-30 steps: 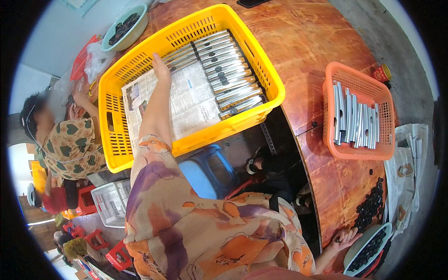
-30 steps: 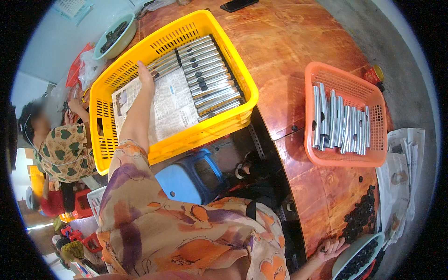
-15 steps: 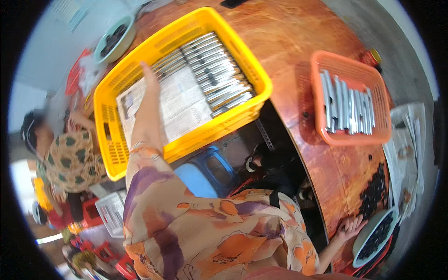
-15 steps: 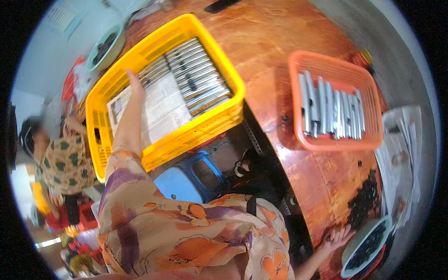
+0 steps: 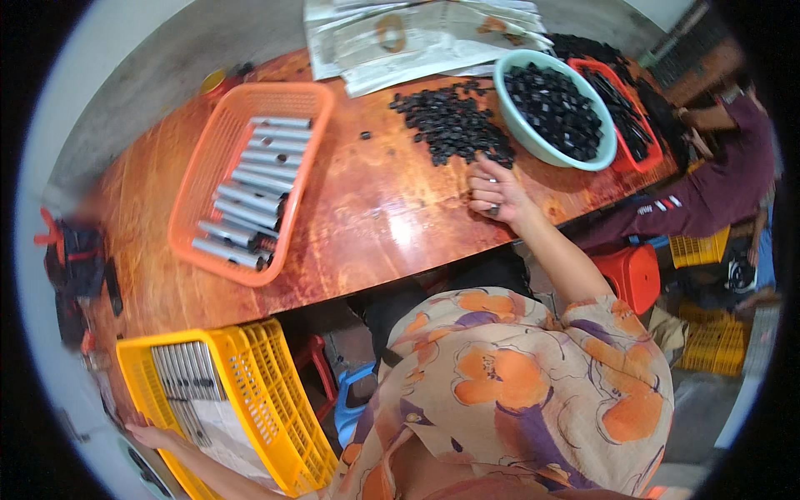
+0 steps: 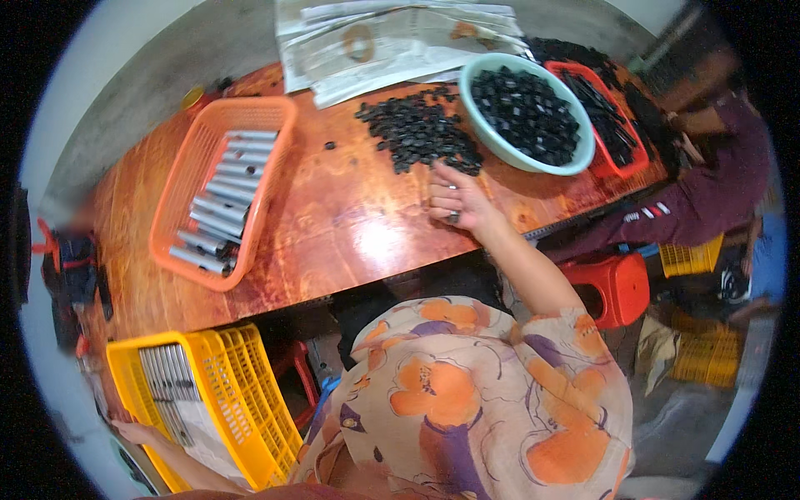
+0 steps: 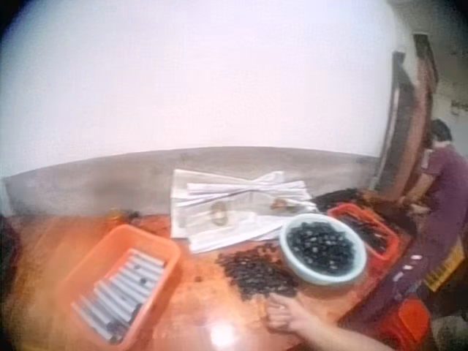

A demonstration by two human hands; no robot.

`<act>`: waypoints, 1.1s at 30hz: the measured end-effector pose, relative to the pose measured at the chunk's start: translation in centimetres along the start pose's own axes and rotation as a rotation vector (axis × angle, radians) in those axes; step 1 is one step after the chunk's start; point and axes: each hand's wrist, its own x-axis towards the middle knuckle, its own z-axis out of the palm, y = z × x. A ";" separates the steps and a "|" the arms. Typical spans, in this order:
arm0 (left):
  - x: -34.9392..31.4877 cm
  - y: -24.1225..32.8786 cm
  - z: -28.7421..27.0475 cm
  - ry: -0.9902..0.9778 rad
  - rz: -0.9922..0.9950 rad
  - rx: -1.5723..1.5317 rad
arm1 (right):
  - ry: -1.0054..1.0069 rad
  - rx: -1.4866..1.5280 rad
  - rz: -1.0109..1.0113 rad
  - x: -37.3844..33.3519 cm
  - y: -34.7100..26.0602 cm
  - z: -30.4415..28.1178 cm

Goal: The person repeatedly picks up silver cylindrical marker bodies and black caps, then screws the caps onto the bodies. Completed markers are placed into a yellow basket. The person continues this assembly cycle throughout the clip.

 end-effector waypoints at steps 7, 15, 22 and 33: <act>-19.7 13.3 13.1 -0.753 0.352 0.082 | 0.370 -0.517 0.213 1.1 -0.4 4.9; -35.5 18.7 15.4 -1.261 1.337 0.551 | 0.189 -2.151 -0.093 10.0 -8.9 8.0; -40.0 17.7 12.9 -1.425 1.411 0.796 | 0.061 -2.978 0.013 10.3 -13.0 9.9; -41.6 17.5 15.9 -1.413 1.419 0.658 | -0.385 -2.850 -0.306 -4.2 -5.1 4.1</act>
